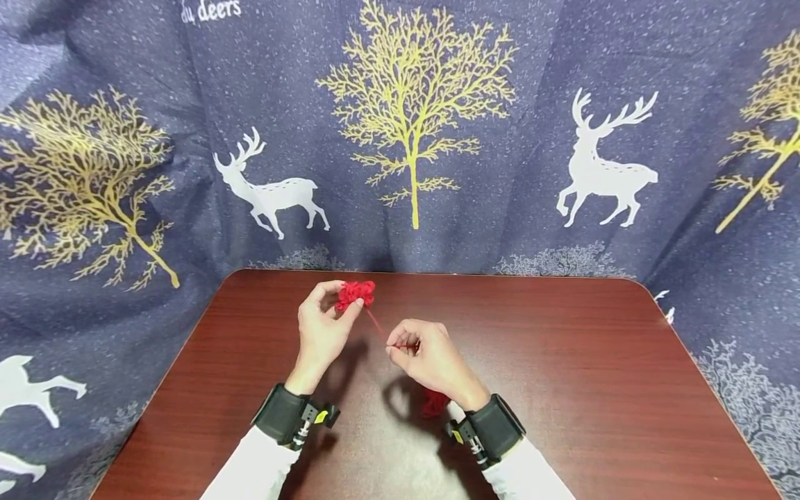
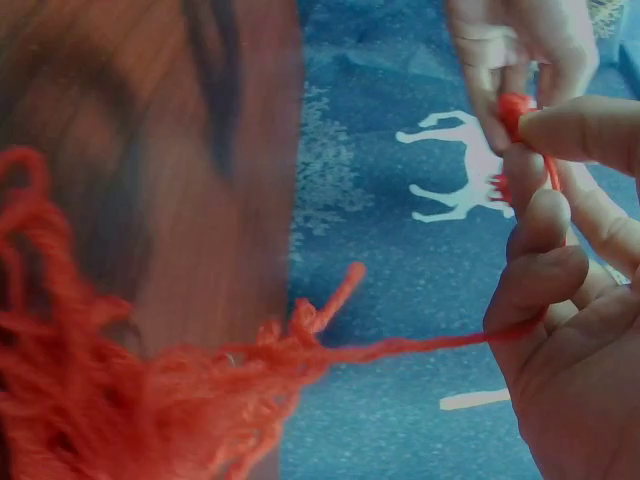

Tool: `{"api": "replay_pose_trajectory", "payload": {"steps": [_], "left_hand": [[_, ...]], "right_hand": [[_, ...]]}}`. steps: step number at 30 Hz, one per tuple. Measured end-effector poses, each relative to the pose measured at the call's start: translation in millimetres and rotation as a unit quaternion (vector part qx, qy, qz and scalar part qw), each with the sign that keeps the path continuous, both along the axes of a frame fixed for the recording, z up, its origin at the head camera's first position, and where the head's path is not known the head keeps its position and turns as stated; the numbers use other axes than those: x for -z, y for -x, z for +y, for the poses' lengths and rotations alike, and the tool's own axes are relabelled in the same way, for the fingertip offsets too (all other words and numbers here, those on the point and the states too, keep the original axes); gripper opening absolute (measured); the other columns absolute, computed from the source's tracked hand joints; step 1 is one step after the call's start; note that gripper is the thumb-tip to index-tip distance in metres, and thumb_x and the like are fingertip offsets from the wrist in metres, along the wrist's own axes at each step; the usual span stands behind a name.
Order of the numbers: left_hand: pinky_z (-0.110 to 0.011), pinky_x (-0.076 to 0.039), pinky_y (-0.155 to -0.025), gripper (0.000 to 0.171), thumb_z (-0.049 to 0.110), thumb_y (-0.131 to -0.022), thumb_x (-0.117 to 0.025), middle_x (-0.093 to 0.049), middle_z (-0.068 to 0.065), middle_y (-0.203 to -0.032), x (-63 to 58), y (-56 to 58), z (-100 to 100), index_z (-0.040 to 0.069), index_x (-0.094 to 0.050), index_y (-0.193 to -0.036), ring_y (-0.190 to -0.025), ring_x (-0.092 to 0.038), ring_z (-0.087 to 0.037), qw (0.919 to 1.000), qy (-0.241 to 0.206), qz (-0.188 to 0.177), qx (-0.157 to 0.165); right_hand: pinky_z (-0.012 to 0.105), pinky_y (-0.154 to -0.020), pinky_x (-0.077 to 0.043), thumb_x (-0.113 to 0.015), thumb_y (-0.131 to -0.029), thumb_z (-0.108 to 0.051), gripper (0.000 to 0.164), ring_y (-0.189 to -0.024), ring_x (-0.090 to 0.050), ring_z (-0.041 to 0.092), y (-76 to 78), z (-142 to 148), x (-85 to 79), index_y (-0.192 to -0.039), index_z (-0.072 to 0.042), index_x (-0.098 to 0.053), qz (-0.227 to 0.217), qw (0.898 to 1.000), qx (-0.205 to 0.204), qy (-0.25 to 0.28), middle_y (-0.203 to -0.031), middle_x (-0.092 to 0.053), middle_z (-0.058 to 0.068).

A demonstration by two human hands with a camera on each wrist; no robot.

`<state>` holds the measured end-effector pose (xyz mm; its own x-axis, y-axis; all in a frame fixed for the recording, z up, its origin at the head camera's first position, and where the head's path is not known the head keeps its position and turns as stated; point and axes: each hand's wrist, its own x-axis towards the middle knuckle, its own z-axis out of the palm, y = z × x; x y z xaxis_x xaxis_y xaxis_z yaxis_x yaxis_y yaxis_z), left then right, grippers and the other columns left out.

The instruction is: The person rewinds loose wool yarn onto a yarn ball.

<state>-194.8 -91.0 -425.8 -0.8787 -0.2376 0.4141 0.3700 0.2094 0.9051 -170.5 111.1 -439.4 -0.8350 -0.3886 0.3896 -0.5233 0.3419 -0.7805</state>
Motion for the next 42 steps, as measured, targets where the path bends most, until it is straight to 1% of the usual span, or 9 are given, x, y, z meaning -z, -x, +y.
{"api": "replay_pose_trajectory", "payload": {"steps": [5, 11, 16, 22, 27, 30, 32, 37, 42], "left_hand": [[-0.039, -0.059, -0.072, 0.034, -0.001, -0.078, -0.08, -0.069, -0.008, -0.102, 9.6, -0.7, -3.4, 0.006, -0.07, -0.11, -0.085, -0.068, -0.02, 0.9923, 0.118, 0.032, -0.02], [-0.032, -0.055, -0.071, 0.033, -0.003, -0.077, -0.079, -0.068, -0.006, -0.1, 15.2, -1.1, -6.6, 0.007, -0.072, -0.108, -0.083, -0.063, -0.018, 0.9805, 0.194, 0.028, 0.002], [-0.033, -0.055, -0.073, 0.034, -0.007, -0.076, -0.078, -0.068, -0.005, -0.096, 18.7, -1.1, -9.4, 0.007, -0.072, -0.106, -0.082, -0.064, -0.017, 0.9731, 0.224, 0.019, 0.052], [-0.03, -0.056, -0.074, 0.033, -0.008, -0.077, -0.077, -0.068, 0.0, -0.097, 18.4, -4.3, -11.5, 0.009, -0.072, -0.105, -0.084, -0.063, -0.013, 0.9552, 0.254, -0.009, 0.152], [-0.032, -0.057, -0.071, 0.033, -0.006, -0.08, -0.075, -0.067, 0.003, -0.099, 15.3, -8.6, -12.3, 0.013, -0.072, -0.107, -0.082, -0.062, -0.011, 0.9375, 0.254, -0.047, 0.234], [-0.036, -0.059, -0.072, 0.034, -0.008, -0.08, -0.073, -0.067, 0.002, -0.099, 14.1, -10.8, -12.8, 0.012, -0.071, -0.109, -0.081, -0.064, -0.013, 0.9282, 0.237, -0.061, 0.28], [-0.036, -0.06, -0.072, 0.034, -0.008, -0.08, -0.073, -0.068, 0.0, -0.099, 13.4, -11.8, -12.7, 0.01, -0.07, -0.109, -0.082, -0.066, -0.016, 0.9218, 0.222, -0.064, 0.311], [-0.036, -0.061, -0.08, 0.031, -0.01, -0.082, -0.072, -0.071, -0.005, -0.101, 8.3, -14.3, -11.5, 0.005, -0.071, -0.109, -0.089, -0.069, -0.02, 0.9077, 0.143, -0.073, 0.388], [-0.041, -0.06, -0.084, 0.031, -0.012, -0.083, -0.072, -0.073, -0.011, -0.102, 1.0, -16.3, -10.7, 0.0, -0.071, -0.11, -0.092, -0.071, -0.02, 0.8903, 0.063, -0.072, 0.445]], "right_hand": [[0.023, -0.049, -0.043, -0.076, -0.084, -0.004, 0.011, -0.056, -0.052, 0.009, 0.9, 4.1, -9.9, -0.086, -0.015, -0.072, -0.003, 1.0, -0.004, 0.017, -0.067, -0.059, -0.009], [0.023, -0.05, -0.043, -0.076, -0.085, -0.002, 0.011, -0.056, -0.053, 0.012, 4.3, 11.1, -20.8, -0.087, -0.012, -0.072, -0.042, 0.998, 0.004, 0.048, -0.068, -0.061, -0.003], [0.023, -0.053, -0.045, -0.078, -0.084, 0.001, 0.014, -0.062, -0.057, 0.013, 11.2, 18.7, -25.0, -0.088, -0.011, -0.072, -0.058, 0.993, 0.021, 0.103, -0.073, -0.066, 0.002], [0.023, -0.055, -0.042, -0.076, -0.087, 0.0, 0.014, -0.066, -0.055, 0.011, 18.6, 29.8, -29.1, -0.097, 0.005, -0.068, -0.113, 0.975, 0.04, 0.188, -0.079, -0.069, 0.005], [0.02, -0.049, -0.031, -0.071, -0.089, 0.006, 0.009, -0.057, -0.043, 0.005, 27.2, 35.7, -27.3, -0.096, 0.002, -0.068, -0.154, 0.944, 0.024, 0.29, -0.082, -0.069, -0.002], [0.021, -0.049, -0.027, -0.069, -0.088, 0.008, 0.013, -0.055, -0.041, 0.003, 32.1, 37.2, -25.9, -0.093, -0.004, -0.069, -0.165, 0.928, 0.024, 0.334, -0.08, -0.068, -0.003], [0.02, -0.049, -0.026, -0.069, -0.089, 0.009, 0.011, -0.054, -0.041, 0.003, 34.8, 37.5, -24.6, -0.093, -0.002, -0.069, -0.171, 0.92, 0.03, 0.353, -0.078, -0.068, -0.003], [0.017, -0.049, -0.029, -0.069, -0.09, 0.008, 0.008, -0.052, -0.04, 0.006, 41.0, 37.3, -16.8, -0.097, 0.005, -0.067, -0.185, 0.907, 0.042, 0.377, -0.077, -0.068, -0.001], [0.018, -0.048, -0.029, -0.071, -0.09, 0.005, 0.011, -0.052, -0.04, 0.006, 45.9, 35.5, -4.0, -0.093, -0.006, -0.072, -0.201, 0.904, 0.068, 0.37, -0.073, -0.065, -0.003]]}}
